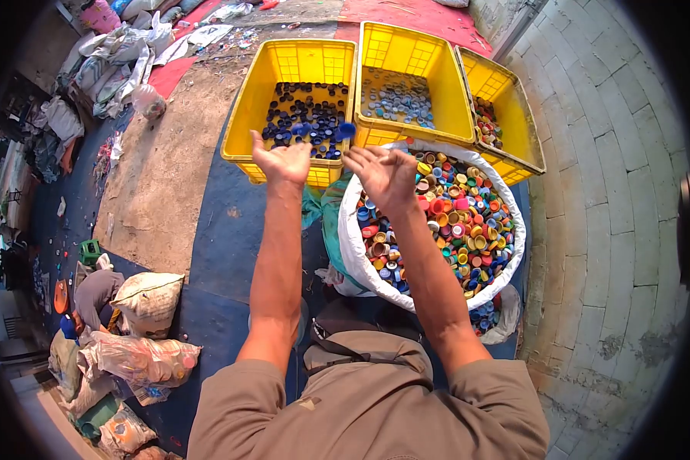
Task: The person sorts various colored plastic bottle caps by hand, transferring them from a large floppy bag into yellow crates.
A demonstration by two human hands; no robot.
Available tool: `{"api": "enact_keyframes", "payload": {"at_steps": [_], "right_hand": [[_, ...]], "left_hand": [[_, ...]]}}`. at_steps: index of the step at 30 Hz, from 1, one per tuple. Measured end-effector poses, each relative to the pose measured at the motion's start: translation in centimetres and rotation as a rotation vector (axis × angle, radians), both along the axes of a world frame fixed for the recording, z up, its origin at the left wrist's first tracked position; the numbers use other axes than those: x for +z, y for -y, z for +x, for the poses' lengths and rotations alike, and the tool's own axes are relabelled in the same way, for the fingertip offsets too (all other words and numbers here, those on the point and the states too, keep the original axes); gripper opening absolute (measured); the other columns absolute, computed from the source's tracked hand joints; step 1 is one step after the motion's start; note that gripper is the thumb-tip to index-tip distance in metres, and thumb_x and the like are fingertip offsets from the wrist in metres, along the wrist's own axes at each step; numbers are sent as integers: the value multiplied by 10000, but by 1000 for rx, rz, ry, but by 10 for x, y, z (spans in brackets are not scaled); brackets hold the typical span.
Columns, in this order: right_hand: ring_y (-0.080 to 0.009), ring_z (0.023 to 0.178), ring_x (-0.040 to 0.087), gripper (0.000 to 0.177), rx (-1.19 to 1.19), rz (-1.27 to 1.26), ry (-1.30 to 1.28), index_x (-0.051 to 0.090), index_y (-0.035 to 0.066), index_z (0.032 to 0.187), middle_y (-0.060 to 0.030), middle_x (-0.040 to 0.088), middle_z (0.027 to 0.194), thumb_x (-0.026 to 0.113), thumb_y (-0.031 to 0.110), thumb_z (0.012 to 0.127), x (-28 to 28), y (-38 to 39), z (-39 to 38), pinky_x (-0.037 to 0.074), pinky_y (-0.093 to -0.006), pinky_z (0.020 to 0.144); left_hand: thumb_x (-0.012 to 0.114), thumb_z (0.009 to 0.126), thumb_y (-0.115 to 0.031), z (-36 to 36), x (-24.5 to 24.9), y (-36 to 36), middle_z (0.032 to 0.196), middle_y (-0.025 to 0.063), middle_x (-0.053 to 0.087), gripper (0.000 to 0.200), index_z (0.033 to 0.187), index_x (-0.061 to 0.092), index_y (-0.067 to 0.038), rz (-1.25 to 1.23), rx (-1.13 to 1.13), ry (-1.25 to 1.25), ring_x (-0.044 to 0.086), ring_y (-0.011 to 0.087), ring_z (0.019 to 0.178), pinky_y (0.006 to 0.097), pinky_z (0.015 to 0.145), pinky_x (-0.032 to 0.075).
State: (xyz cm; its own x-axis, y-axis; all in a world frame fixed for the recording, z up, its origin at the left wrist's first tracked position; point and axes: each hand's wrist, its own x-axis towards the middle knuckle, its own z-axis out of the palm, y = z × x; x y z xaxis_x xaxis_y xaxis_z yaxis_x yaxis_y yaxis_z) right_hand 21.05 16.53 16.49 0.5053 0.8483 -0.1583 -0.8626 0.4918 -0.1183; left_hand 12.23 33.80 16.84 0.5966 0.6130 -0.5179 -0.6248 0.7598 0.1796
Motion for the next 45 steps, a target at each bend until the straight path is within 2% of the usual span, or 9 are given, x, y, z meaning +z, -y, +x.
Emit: {"api": "enact_keyframes", "payload": {"at_steps": [2, 3, 6, 10, 16, 25, 38, 42, 45], "right_hand": [[-453, 1380, 156, 471, -25, -95, 124, 327, -164, 1101, -361, 129, 1423, 453, -42, 664, 21, -5, 9, 213, -534, 1143], [-438, 1407, -101, 700, -25, 4, 129, 137, -210, 1296, -343, -91, 1482, 446, -66, 684, 21, 4, 9, 149, -552, 1157], [-458, 1408, 63, 816, -195, -218, 230, 50, -124, 1416, -340, 33, 1483, 431, -62, 697, -9, 53, 3, 224, -556, 1137], [-343, 1170, 512, 589, -294, -736, 410, 344, -80, 1325, -262, 391, 1344, 494, -2, 761, -67, 158, -18, 461, -429, 975], [-133, 835, 600, 450, -216, -1490, 571, 471, 1, 1249, -114, 587, 1132, 523, 23, 802, -146, 279, -85, 510, -242, 699], [-129, 889, 604, 428, -134, -1445, 731, 504, 16, 1219, -77, 609, 1054, 580, 6, 798, -163, 319, -118, 504, -238, 706], [-196, 920, 637, 383, -87, -1522, 997, 547, -10, 1172, -128, 656, 1031, 563, 8, 789, -153, 352, -95, 513, -304, 802], [-265, 873, 635, 390, -153, -1422, 1411, 547, -19, 1146, -156, 630, 983, 643, 59, 777, -124, 331, -88, 518, -349, 749], [-327, 875, 603, 401, -359, -1308, 1607, 575, 4, 1089, -163, 619, 969, 719, 100, 727, -96, 297, -80, 488, -400, 792]], "left_hand": [[567, 807, -617, -13, -9, -12, 1540, 201, -54, 1144, 1445, -156, -2, 117, 51, -56, -34, 312, 1441, 448, 1155, -18], [573, 801, -619, -18, -16, -15, 1547, 194, -115, 1178, 1442, -216, -23, 176, 71, -83, -99, 304, 1445, 446, 1152, -61], [622, 834, -492, -43, -73, 13, 1462, 215, 276, 901, 1442, 197, 18, 307, 34, -371, 257, 304, 1381, 431, 1133, 153], [713, 811, -321, -84, -150, 98, 1037, 46, 617, 453, 1100, 545, -15, 681, -183, -809, 538, 131, 944, 353, 833, 423], [738, 746, -170, -102, -176, 216, 857, 36, 687, 397, 1098, 588, -67, 1580, -589, -962, 563, 226, 880, 365, 814, 417], [676, 700, -73, -54, -193, 274, 1006, 48, 616, 428, 1118, 589, -86, 2292, -628, -857, 533, 261, 899, 396, 746, 392], [722, 724, -155, -35, -203, 294, 905, 122, 622, 255, 926, 614, -44, 2003, -766, -983, 564, 319, 844, 438, 767, 430], [719, 816, -140, -34, -173, 297, 873, 120, 637, 249, 951, 566, 4, 825, -886, -618, 634, 215, 736, 317, 625, 520], [716, 822, -100, -38, -118, 308, 883, 97, 640, 255, 982, 538, -9, 439, -867, -394, 644, 170, 757, 294, 638, 543]]}}
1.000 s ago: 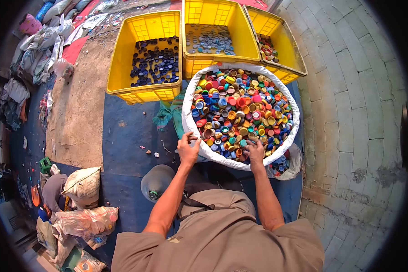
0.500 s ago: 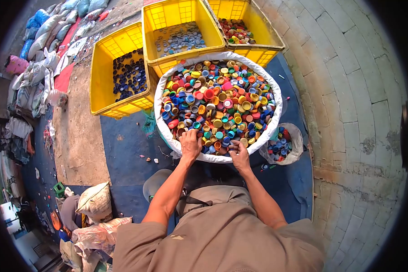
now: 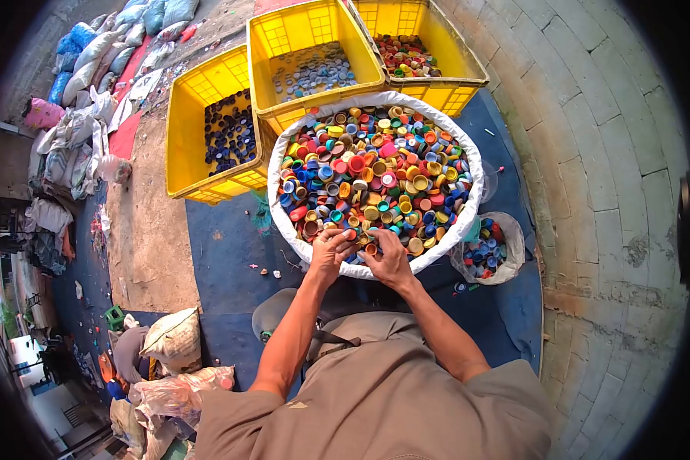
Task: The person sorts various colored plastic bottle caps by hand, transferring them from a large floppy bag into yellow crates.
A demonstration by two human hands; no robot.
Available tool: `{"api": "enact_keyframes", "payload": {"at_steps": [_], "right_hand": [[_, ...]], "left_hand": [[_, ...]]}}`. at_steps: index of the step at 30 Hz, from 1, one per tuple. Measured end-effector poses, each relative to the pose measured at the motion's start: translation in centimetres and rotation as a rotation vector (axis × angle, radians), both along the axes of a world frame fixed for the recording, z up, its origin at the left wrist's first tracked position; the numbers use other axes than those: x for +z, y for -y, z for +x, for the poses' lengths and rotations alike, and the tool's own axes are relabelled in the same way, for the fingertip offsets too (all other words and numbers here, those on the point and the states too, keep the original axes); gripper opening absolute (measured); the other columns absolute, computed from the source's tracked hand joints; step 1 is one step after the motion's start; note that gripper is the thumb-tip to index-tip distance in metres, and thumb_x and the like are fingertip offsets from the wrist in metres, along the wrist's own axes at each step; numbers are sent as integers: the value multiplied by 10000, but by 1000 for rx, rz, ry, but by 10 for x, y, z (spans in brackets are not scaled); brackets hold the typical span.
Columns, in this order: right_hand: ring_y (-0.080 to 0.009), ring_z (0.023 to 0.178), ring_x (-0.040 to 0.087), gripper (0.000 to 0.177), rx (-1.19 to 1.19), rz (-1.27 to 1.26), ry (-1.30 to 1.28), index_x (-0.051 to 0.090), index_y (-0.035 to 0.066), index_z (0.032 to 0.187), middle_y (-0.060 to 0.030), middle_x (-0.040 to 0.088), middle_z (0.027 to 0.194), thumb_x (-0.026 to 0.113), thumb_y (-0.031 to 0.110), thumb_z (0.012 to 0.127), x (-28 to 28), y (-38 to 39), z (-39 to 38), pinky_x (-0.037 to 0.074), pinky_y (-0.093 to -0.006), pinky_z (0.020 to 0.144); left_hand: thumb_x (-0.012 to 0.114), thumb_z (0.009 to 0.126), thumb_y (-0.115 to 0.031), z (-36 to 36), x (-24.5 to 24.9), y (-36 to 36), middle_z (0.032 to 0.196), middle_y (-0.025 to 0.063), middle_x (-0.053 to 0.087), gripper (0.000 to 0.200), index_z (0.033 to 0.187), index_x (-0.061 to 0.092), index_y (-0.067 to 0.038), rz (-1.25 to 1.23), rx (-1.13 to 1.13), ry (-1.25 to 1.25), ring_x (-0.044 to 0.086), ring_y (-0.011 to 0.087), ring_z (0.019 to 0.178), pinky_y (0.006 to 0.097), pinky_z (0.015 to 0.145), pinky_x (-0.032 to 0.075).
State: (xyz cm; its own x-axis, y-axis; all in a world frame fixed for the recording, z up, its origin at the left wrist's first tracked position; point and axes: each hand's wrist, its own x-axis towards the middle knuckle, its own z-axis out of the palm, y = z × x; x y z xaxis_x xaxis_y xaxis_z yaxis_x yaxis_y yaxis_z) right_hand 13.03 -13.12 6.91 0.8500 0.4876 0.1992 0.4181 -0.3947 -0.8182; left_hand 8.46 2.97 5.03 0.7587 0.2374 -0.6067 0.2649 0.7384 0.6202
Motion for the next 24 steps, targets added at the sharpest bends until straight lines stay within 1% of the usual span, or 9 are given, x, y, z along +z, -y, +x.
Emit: {"api": "enact_keyframes", "payload": {"at_steps": [2, 5, 6, 8, 12, 15, 16, 19, 24], "right_hand": [[-330, 947, 582, 404, 49, 33, 81, 594, 21, 1052, -145, 623, 963, 743, 94, 685, 12, -19, 4, 456, -414, 851], [-330, 924, 585, 420, 78, 19, 131, 586, 25, 1058, -138, 627, 944, 744, 92, 675, 1, -33, 8, 457, -421, 833], [-330, 890, 584, 454, 110, 40, 175, 579, 39, 1076, -136, 626, 940, 763, 78, 662, 2, -36, 10, 458, -419, 784], [-326, 889, 587, 436, 107, 41, 118, 579, 40, 1065, -143, 624, 936, 760, 83, 671, 8, -38, 8, 455, -410, 781], [-316, 906, 596, 423, 150, 10, 124, 570, 40, 1063, -145, 622, 941, 759, 93, 689, 17, -38, 6, 450, -406, 783], [-314, 944, 597, 433, 192, 77, 171, 574, 46, 1071, -142, 619, 984, 766, 96, 686, 15, -42, 8, 456, -408, 817], [-315, 958, 596, 437, 204, 115, 189, 577, 49, 1074, -142, 617, 1003, 768, 97, 684, 14, -43, 8, 458, -409, 831], [-326, 991, 589, 451, 145, 68, 177, 591, 70, 1087, -144, 598, 1077, 776, 101, 678, 17, -45, 4, 462, -409, 871], [-327, 1007, 578, 441, 112, 9, 203, 618, 86, 1080, -139, 576, 1125, 774, 106, 668, 16, -48, 3, 466, -410, 873]], "left_hand": [[712, 817, -81, -7, -2, -2, 901, 101, 641, 263, 1007, 542, -19, -130, 17, 17, 648, 188, 779, 303, 677, 553], [680, 852, -120, -13, 5, 0, 942, 89, 646, 250, 1054, 550, -50, -203, 42, 108, 654, 195, 820, 313, 718, 555], [673, 860, -127, -11, 11, -1, 954, 87, 646, 244, 1058, 550, -57, -256, 63, 124, 655, 199, 842, 316, 729, 557], [658, 876, -142, -11, 21, -4, 977, 83, 644, 231, 1067, 552, -69, -362, 108, 152, 658, 208, 887, 322, 750, 561], [597, 930, -223, -17, -1, -11, 996, 88, 650, 246, 1113, 548, -65, -301, 89, 139, 656, 229, 920, 332, 791, 565], [571, 943, -271, -17, 0, -13, 983, 92, 649, 282, 1114, 549, -48, -429, 68, 224, 654, 232, 912, 330, 799, 562], [564, 932, -324, -17, -6, -14, 980, 97, 646, 338, 1104, 551, -34, -419, 79, 190, 649, 236, 907, 331, 811, 556], [568, 914, -374, -18, -11, -15, 983, 101, 644, 387, 1108, 551, -40, -418, 93, 181, 645, 236, 903, 345, 822, 550], [586, 899, -380, -18, -8, -15, 970, 88, 634, 390, 1098, 557, -46, -416, 97, 218, 633, 223, 884, 350, 810, 544]]}}
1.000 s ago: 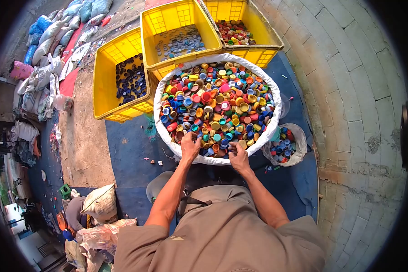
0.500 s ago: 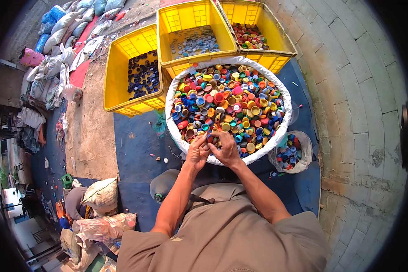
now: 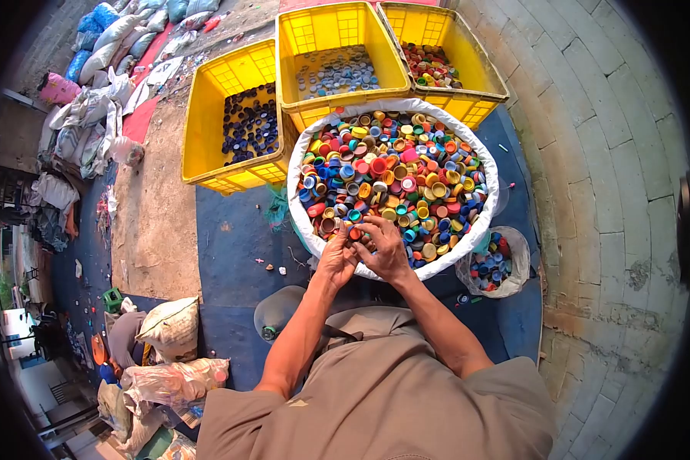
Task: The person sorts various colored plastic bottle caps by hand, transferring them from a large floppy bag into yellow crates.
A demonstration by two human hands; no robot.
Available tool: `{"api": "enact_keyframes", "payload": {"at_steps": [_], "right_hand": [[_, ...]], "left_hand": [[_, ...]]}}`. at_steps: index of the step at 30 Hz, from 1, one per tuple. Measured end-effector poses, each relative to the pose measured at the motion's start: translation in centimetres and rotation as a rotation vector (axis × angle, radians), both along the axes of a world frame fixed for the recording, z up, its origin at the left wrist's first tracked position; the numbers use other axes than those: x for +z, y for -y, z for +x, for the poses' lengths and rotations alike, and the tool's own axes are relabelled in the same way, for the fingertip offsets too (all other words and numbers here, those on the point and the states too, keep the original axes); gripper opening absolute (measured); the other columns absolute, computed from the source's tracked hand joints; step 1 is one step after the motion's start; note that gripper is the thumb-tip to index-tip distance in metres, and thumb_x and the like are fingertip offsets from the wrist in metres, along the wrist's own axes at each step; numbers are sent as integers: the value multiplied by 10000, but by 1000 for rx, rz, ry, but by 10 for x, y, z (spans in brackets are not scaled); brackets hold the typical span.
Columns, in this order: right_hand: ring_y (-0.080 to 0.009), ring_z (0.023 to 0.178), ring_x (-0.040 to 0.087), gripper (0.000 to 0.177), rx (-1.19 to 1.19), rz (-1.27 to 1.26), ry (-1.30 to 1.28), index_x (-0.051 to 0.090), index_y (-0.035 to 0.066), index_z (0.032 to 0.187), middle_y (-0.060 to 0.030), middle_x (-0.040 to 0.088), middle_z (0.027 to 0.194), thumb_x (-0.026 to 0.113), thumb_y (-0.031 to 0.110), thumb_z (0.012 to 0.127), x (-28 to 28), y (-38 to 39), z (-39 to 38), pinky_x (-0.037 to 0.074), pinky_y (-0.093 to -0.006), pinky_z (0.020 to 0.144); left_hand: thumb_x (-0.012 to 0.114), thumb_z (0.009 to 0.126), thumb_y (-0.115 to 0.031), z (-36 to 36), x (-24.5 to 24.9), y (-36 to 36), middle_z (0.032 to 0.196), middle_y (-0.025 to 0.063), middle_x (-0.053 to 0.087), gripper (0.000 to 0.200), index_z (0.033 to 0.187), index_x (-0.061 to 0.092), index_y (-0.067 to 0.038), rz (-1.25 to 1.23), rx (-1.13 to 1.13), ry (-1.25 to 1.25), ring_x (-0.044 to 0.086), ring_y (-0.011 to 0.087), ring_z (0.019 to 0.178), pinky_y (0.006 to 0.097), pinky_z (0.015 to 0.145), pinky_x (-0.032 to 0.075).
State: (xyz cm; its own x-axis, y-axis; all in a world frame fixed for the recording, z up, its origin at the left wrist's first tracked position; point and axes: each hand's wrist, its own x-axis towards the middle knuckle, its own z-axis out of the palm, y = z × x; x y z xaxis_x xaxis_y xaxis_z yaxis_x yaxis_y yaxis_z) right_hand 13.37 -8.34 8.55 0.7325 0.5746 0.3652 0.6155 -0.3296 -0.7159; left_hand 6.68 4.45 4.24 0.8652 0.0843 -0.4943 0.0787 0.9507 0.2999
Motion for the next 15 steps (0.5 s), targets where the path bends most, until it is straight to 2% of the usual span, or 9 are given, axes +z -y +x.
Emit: {"api": "enact_keyframes", "payload": {"at_steps": [10, 13, 15], "right_hand": [[-318, 1019, 556, 446, -122, -8, 29, 633, 47, 1080, -144, 581, 1132, 760, 109, 657, -3, -6, -12, 450, -414, 876], [-323, 1048, 540, 451, -182, -59, 73, 635, 39, 1078, -150, 584, 1139, 763, 106, 651, 1, -10, -20, 436, -420, 895], [-327, 1066, 530, 436, -203, -67, 69, 638, 41, 1062, -152, 580, 1152, 764, 111, 650, 3, -12, -24, 426, -425, 908]], "left_hand": [[582, 913, -354, 5, 10, 4, 976, 54, 628, 338, 1066, 583, -53, 33, 17, 71, 610, 181, 924, 316, 847, 521], [550, 945, -304, 7, 20, 13, 994, 52, 630, 312, 1111, 584, -43, 46, 85, 31, 606, 157, 929, 293, 833, 521], [554, 946, -268, 5, 14, 11, 1036, 70, 633, 305, 1149, 577, -42, 70, 88, 70, 612, 174, 971, 306, 865, 521]]}}
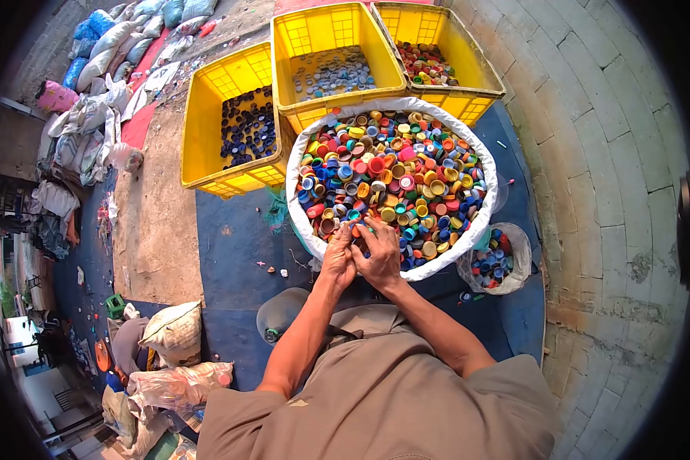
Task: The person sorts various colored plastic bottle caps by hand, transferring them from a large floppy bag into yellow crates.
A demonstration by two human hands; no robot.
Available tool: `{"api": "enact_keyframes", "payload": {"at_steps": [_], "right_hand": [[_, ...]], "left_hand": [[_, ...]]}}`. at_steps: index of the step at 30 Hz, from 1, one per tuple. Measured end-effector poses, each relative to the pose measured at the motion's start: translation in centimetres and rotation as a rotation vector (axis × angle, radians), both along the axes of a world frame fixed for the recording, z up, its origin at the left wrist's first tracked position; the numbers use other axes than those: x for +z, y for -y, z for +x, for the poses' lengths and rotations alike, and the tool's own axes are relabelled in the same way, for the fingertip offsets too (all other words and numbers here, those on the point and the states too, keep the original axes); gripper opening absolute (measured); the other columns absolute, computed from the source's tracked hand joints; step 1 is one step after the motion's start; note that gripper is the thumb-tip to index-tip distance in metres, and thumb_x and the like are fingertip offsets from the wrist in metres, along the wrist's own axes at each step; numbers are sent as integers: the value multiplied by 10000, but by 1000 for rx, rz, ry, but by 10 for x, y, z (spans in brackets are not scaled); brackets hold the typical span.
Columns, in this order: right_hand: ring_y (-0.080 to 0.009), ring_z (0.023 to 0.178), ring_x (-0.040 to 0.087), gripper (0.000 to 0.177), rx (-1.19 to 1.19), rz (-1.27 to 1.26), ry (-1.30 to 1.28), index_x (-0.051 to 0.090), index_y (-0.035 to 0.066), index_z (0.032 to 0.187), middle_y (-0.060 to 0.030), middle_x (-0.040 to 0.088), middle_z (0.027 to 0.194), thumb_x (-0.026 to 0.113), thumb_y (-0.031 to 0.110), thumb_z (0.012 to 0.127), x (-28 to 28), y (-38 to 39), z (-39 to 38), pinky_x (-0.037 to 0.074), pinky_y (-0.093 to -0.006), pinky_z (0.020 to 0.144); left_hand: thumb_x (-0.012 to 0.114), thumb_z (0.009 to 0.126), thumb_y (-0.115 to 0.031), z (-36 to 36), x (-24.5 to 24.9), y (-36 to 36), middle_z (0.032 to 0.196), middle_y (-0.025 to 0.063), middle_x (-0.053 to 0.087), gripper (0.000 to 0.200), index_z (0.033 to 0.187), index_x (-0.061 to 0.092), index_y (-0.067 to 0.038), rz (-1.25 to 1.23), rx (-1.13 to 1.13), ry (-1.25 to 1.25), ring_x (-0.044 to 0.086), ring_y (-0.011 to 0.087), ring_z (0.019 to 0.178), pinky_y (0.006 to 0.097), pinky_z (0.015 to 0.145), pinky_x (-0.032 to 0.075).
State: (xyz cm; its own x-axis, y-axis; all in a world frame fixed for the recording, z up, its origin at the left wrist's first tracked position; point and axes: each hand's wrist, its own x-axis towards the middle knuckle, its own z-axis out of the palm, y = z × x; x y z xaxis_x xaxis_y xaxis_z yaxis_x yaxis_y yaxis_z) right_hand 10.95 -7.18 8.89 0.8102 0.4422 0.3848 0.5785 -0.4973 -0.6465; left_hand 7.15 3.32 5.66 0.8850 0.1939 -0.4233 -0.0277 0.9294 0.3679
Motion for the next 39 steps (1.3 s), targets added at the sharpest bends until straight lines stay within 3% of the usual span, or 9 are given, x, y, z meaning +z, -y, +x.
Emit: {"api": "enact_keyframes", "payload": {"at_steps": [8, 16, 17, 20, 22, 25, 28, 33, 39], "right_hand": [[-333, 1091, 504, 351, 45, 61, -212, 629, 48, 951, -177, 520, 1168, 772, 138, 643, -6, 5, 18, 394, -428, 956], [-306, 987, 564, 311, 77, 219, -384, 579, 15, 801, -163, 564, 1025, 806, 167, 652, -19, 20, 22, 461, -405, 843], [-294, 866, 611, 305, 76, 273, -532, 583, 5, 831, -135, 606, 923, 795, 156, 671, -19, 21, 21, 496, -385, 745], [-298, 814, 623, 300, 17, 275, -640, 590, -3, 870, -131, 620, 885, 778, 145, 690, -28, 21, 15, 505, -376, 702], [-298, 830, 621, 309, 50, 211, -473, 596, -3, 916, -138, 615, 883, 760, 148, 703, -32, 22, 12, 506, -372, 717], [-292, 842, 611, 315, 51, 207, -434, 597, -5, 929, -138, 612, 929, 754, 154, 706, -30, 33, 12, 504, -370, 716], [-310, 855, 602, 311, -107, 155, -411, 595, -1, 938, -151, 608, 916, 745, 141, 706, -39, 61, 20, 492, -392, 749], [-329, 999, 541, 449, -510, -174, -295, 544, 36, 1108, -139, 619, 1033, 737, 140, 716, -85, 142, 36, 423, -429, 888], [-287, 1066, 509, 592, -604, -409, -284, 488, 80, 1214, -84, 613, 1148, 767, 228, 714, -89, 162, 51, 337, -456, 934]], "left_hand": [[533, 966, -193, -9, -12, -9, 989, 60, 637, 280, 1181, 577, -18, 100, -61, 2, 619, 132, 873, 281, 784, 525], [566, 955, -189, -1, 8, -5, 998, 42, 633, 232, 1119, 610, -31, 255, -11, -146, 603, 137, 896, 302, 767, 517], [614, 920, -157, -1, 14, -9, 991, 46, 635, 205, 1086, 616, -36, 171, -11, -136, 605, 137, 893, 284, 759, 507], [638, 894, -141, 5, -8, -7, 1007, 52, 633, 235, 1100, 599, -33, 253, -102, -119, 602, 137, 911, 274, 774, 497], [646, 878, -114, 10, -8, 1, 960, 32, 618, 192, 1051, 596, -45, 336, -137, -122, 586, 128, 892, 269, 790, 479], [602, 844, -44, 10, -14, 2, 946, 31, 605, 168, 1011, 584, -53, 138, -103, -138, 581, 159, 868, 288, 789, 482], [605, 827, -67, 7, -11, -1, 985, 58, 609, 152, 978, 587, -58, -122, -110, -187, 585, 187, 925, 347, 771, 500], [624, 863, -126, 9, -27, -1, 802, 17, 496, 104, 909, 567, -52, -379, -128, -113, 482, 143, 723, 287, 649, 441], [601, 909, -211, 20, -22, 17, 777, 16, 528, 137, 905, 566, -78, -281, -224, -225, 510, 149, 707, 291, 639, 446]]}}
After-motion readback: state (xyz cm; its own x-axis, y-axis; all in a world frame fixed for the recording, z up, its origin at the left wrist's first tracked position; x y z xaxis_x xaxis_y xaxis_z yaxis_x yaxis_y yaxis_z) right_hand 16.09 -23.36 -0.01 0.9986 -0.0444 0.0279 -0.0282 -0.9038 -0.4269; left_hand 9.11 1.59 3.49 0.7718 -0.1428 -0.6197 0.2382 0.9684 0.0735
